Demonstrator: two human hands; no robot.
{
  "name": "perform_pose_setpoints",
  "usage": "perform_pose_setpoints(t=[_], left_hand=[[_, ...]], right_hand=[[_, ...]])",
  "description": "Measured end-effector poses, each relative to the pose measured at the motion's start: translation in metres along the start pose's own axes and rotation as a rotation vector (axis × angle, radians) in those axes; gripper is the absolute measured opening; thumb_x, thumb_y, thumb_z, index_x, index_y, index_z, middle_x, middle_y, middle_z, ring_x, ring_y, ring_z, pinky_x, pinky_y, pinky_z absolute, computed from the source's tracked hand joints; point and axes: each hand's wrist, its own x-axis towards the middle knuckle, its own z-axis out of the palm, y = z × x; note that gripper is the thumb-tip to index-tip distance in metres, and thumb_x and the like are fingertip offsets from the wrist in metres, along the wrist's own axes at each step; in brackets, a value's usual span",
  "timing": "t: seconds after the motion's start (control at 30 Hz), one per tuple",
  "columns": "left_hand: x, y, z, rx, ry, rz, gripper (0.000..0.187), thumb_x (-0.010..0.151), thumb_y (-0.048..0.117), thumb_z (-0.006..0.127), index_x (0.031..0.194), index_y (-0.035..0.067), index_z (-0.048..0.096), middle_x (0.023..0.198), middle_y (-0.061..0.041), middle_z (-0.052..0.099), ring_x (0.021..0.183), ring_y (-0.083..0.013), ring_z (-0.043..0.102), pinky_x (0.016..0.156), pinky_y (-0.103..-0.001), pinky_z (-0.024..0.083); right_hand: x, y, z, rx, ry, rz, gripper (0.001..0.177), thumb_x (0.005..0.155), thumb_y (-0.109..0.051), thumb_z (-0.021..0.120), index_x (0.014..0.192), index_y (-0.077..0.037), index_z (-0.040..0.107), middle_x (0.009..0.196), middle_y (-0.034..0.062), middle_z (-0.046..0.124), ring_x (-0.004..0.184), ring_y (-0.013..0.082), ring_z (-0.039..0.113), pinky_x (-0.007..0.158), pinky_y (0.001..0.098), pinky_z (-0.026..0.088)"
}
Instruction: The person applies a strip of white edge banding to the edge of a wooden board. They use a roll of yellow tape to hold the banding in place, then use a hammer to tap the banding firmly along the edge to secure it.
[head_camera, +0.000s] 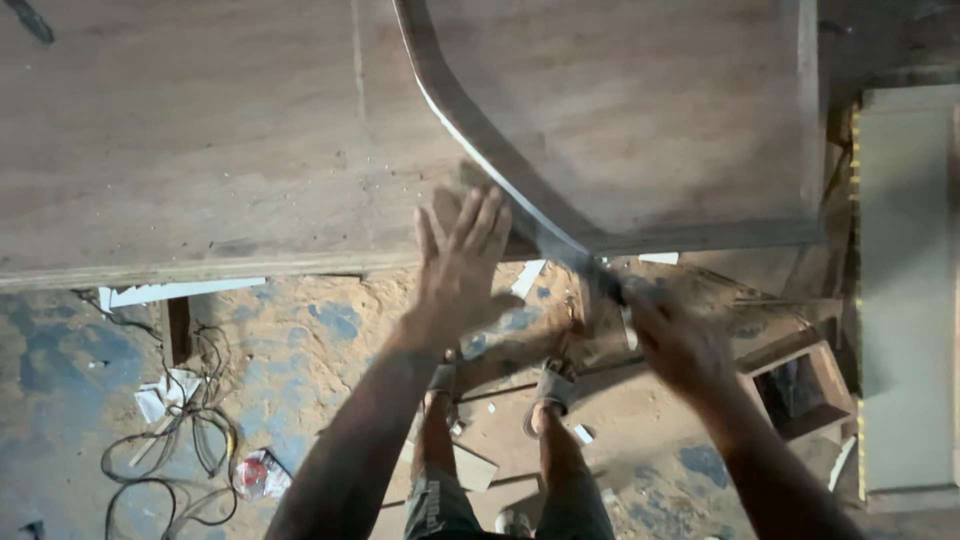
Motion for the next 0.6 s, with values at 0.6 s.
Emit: perform_pose_setpoints(t=[0.6], left_hand=[[-0.012, 0.067, 0.032, 0.084, 0.254, 0.191, 0.114, 0.082, 0.074, 0.071, 0.157, 0.001, 0.026, 0.169, -0.018, 0.013, 0.158, -0.0314, 0.008, 0.116, -0.08, 0.004]], right_hand=[[-0.063, 0.029, -0.03, 0.123, -0.209, 0.148, 0.049, 0.087, -0.021, 0.071, 0.136, -0.022, 0.063, 0.083, 0.0092, 0.067, 0.054, 0.0185, 0.059, 0.039, 0.0327, 0.044]])
